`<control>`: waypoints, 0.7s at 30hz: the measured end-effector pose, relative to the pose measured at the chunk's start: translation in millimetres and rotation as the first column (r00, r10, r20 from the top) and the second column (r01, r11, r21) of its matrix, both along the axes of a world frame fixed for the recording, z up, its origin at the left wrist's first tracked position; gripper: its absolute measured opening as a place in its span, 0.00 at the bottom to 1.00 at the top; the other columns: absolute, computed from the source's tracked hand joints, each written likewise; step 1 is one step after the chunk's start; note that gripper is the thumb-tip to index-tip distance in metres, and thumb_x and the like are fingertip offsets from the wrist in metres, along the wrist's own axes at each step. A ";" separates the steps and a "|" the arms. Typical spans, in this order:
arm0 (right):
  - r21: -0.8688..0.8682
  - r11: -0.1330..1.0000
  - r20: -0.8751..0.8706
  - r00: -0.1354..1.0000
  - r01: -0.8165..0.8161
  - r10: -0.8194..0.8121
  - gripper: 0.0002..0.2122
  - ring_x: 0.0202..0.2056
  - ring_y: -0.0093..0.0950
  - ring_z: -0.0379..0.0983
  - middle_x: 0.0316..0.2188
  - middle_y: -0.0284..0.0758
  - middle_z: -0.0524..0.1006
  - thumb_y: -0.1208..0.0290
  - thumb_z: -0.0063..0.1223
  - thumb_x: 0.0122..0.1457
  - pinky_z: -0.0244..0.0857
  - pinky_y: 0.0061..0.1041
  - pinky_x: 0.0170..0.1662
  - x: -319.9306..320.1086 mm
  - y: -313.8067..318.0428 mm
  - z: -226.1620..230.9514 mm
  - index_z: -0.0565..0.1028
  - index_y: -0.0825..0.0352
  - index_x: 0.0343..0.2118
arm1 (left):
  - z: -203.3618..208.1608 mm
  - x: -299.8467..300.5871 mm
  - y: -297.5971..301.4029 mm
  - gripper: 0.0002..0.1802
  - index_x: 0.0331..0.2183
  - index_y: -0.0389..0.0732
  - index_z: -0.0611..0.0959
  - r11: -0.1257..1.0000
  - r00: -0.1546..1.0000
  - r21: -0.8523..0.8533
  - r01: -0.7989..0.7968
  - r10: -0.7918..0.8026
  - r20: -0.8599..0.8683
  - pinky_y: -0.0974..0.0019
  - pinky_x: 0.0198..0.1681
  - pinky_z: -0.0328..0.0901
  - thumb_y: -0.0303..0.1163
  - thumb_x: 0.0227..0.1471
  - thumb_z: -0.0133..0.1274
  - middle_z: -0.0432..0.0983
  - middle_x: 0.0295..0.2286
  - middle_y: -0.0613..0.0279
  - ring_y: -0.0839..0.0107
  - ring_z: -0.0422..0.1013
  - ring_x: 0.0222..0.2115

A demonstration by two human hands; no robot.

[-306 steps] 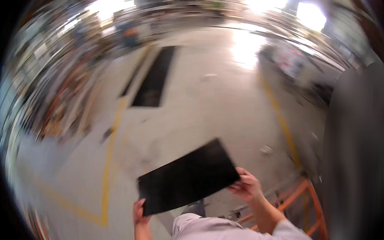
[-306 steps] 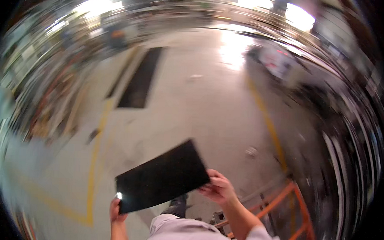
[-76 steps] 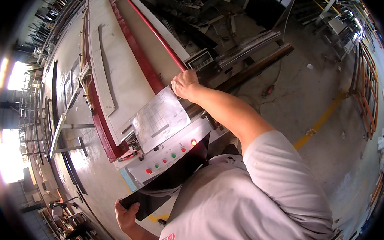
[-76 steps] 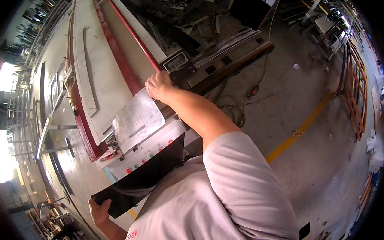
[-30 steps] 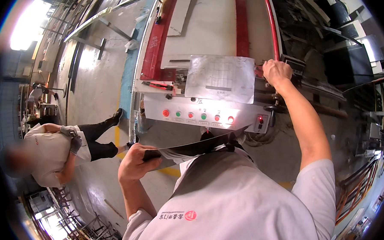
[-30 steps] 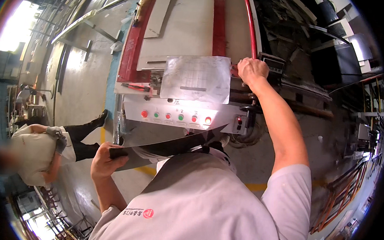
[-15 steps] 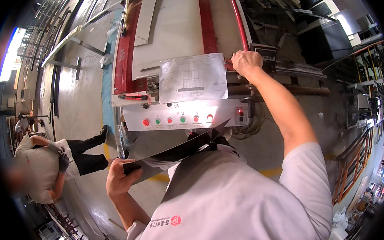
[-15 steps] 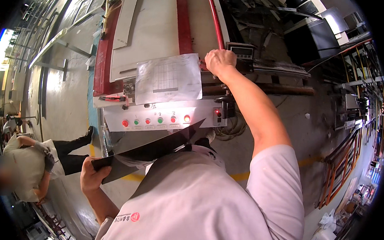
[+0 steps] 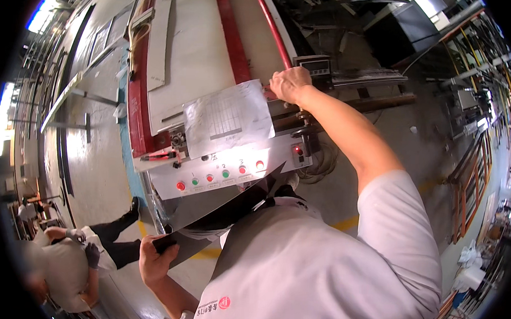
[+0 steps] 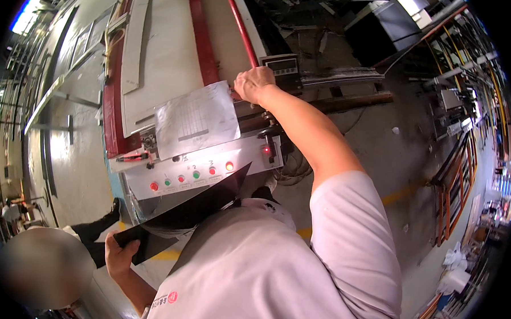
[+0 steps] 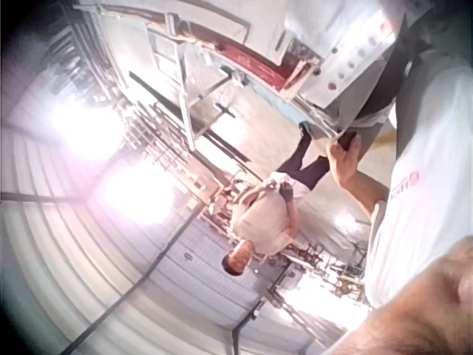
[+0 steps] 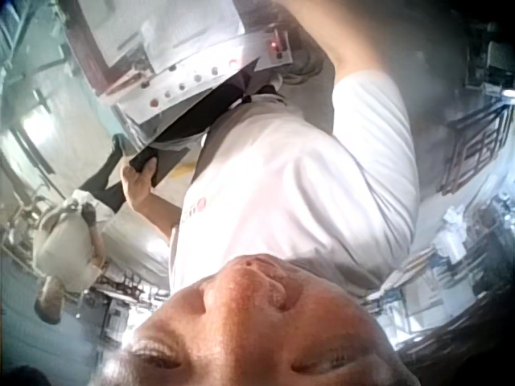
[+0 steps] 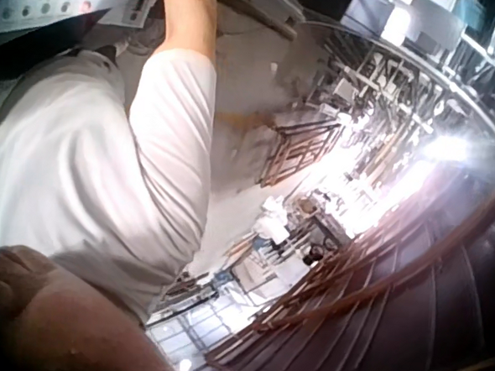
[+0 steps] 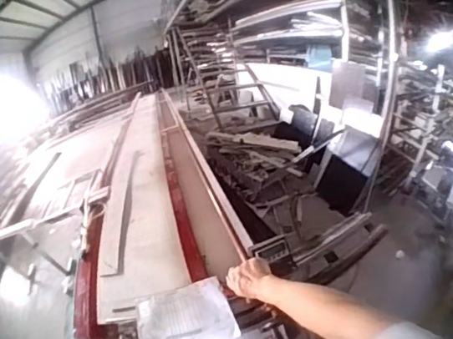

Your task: The person cuts a corner off a metal plate using a saw and then positions it into a bending machine, securing it with a clamp and operating the controls.

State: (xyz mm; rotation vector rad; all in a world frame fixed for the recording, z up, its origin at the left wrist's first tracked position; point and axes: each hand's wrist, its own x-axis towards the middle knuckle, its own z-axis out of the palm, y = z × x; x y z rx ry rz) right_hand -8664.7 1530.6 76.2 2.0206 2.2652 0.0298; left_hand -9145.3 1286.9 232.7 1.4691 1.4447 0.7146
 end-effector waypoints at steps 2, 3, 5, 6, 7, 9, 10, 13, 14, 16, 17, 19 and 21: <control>0.046 0.991 -0.018 0.991 -0.128 0.129 0.13 0.29 0.32 0.81 0.25 0.33 0.82 0.61 0.44 0.60 0.72 0.34 0.30 11.9 -0.4 -4.0 0.80 0.57 0.25 | -5.4 0.6 2.0 0.20 0.37 0.35 0.75 0.999 1.000 0.048 0.013 -0.013 0.004 0.72 0.34 0.67 0.14 0.41 0.64 0.74 0.30 0.62 0.75 0.71 0.29; 0.086 0.956 0.035 0.960 -0.281 0.279 0.13 0.28 0.32 0.80 0.24 0.33 0.82 0.61 0.45 0.59 0.71 0.34 0.31 20.9 3.2 -6.5 0.79 0.58 0.24 | -8.1 -0.9 2.7 0.20 0.37 0.35 0.74 0.997 1.000 0.078 0.016 -0.017 0.003 0.72 0.33 0.67 0.14 0.41 0.64 0.74 0.30 0.62 0.75 0.71 0.29; 0.134 0.809 0.161 0.818 -0.572 0.551 0.12 0.26 0.33 0.79 0.22 0.33 0.81 0.61 0.46 0.58 0.70 0.35 0.32 36.3 8.8 -4.2 0.77 0.59 0.22 | -8.3 -1.1 5.2 0.20 0.37 0.35 0.74 0.999 1.000 0.040 -0.014 0.014 0.001 0.72 0.33 0.67 0.14 0.40 0.64 0.74 0.30 0.62 0.75 0.71 0.29; 0.060 0.760 0.198 0.754 -0.647 0.627 0.10 0.34 0.34 0.77 0.30 0.35 0.80 0.61 0.48 0.57 0.68 0.33 0.41 40.6 9.8 0.9 0.75 0.60 0.26 | -4.8 1.6 6.2 0.21 0.37 0.35 0.74 1.000 1.000 0.022 -0.019 0.019 -0.017 0.71 0.33 0.68 0.14 0.40 0.64 0.74 0.30 0.62 0.75 0.71 0.29; 0.075 0.753 0.168 0.753 -0.654 0.637 0.09 0.38 0.35 0.75 0.34 0.36 0.78 0.61 0.48 0.57 0.66 0.33 0.43 44.9 8.1 2.1 0.75 0.60 0.29 | -0.7 5.4 7.0 0.21 0.37 0.35 0.74 1.000 0.999 0.004 -0.023 0.024 -0.035 0.71 0.33 0.68 0.15 0.40 0.65 0.74 0.29 0.63 0.75 0.71 0.29; 0.103 0.730 0.106 0.737 -0.675 0.667 0.11 0.45 0.36 0.72 0.42 0.38 0.75 0.60 0.47 0.58 0.63 0.32 0.49 44.1 1.4 4.4 0.75 0.59 0.36 | 7.6 11.6 9.0 0.18 0.35 0.34 0.77 0.999 0.998 -0.036 -0.026 0.024 -0.051 0.71 0.32 0.66 0.15 0.39 0.64 0.74 0.27 0.65 0.76 0.70 0.27; 0.047 0.841 0.062 0.841 -0.540 0.537 0.15 0.53 0.37 0.66 0.51 0.40 0.70 0.56 0.47 0.60 0.60 0.34 0.54 36.9 -9.5 4.7 0.73 0.57 0.45 | 7.0 9.2 9.4 0.16 0.34 0.33 0.78 0.999 0.997 -0.033 0.000 -0.002 -0.073 0.71 0.31 0.65 0.15 0.39 0.64 0.74 0.26 0.65 0.76 0.70 0.26; -0.099 0.995 -0.119 0.993 -0.025 0.013 0.24 0.51 0.40 0.70 0.48 0.43 0.74 0.47 0.47 0.61 0.63 0.40 0.54 11.9 -29.1 30.4 0.73 0.67 0.45 | 9.4 26.3 18.9 0.11 0.29 0.32 0.81 0.997 1.000 -0.072 0.014 -0.012 0.021 0.72 0.28 0.63 0.18 0.38 0.64 0.74 0.23 0.66 0.78 0.69 0.24; -0.146 0.988 -0.188 0.979 0.048 -0.076 0.25 0.50 0.40 0.71 0.46 0.44 0.75 0.47 0.47 0.61 0.64 0.40 0.53 14.7 -31.0 31.7 0.73 0.69 0.45 | 1.7 29.0 22.1 0.10 0.28 0.32 0.81 0.997 0.999 -0.081 0.010 -0.006 0.050 0.72 0.27 0.63 0.18 0.38 0.64 0.74 0.23 0.66 0.78 0.69 0.24; -0.208 0.972 -0.234 0.959 0.110 -0.158 0.22 0.51 0.39 0.71 0.48 0.45 0.74 0.51 0.48 0.62 0.63 0.39 0.53 10.6 -25.0 27.7 0.72 0.69 0.45 | 6.0 31.8 34.2 0.07 0.24 0.32 0.80 0.995 0.996 -0.060 0.083 -0.084 -0.015 0.71 0.24 0.61 0.21 0.40 0.63 0.72 0.18 0.66 0.79 0.65 0.19; -0.111 0.993 -0.223 0.973 0.031 -0.056 0.19 0.57 0.39 0.65 0.54 0.46 0.69 0.57 0.51 0.61 0.60 0.38 0.57 11.0 -28.7 23.1 0.71 0.68 0.48 | 10.3 34.3 43.3 0.06 0.23 0.31 0.79 0.984 0.988 -0.095 0.153 -0.156 -0.016 0.70 0.23 0.60 0.21 0.42 0.62 0.71 0.17 0.65 0.78 0.63 0.18; 0.029 0.968 -0.201 0.947 -0.251 0.251 0.19 0.61 0.39 0.59 0.58 0.45 0.64 0.62 0.52 0.60 0.56 0.38 0.60 17.6 -34.4 25.1 0.70 0.66 0.51 | 19.1 37.1 55.7 0.07 0.23 0.31 0.78 0.937 0.953 -0.181 0.298 -0.304 -0.008 0.68 0.22 0.59 0.23 0.44 0.60 0.67 0.14 0.63 0.76 0.59 0.16; 0.122 0.984 -0.206 0.967 -0.129 0.152 0.20 0.61 0.40 0.57 0.59 0.44 0.63 0.69 0.53 0.59 0.55 0.37 0.62 6.1 -41.6 30.6 0.69 0.67 0.53 | 17.6 37.8 65.5 0.07 0.22 0.32 0.79 0.916 0.930 -0.187 0.354 -0.366 -0.032 0.69 0.22 0.59 0.22 0.43 0.61 0.68 0.14 0.66 0.78 0.61 0.17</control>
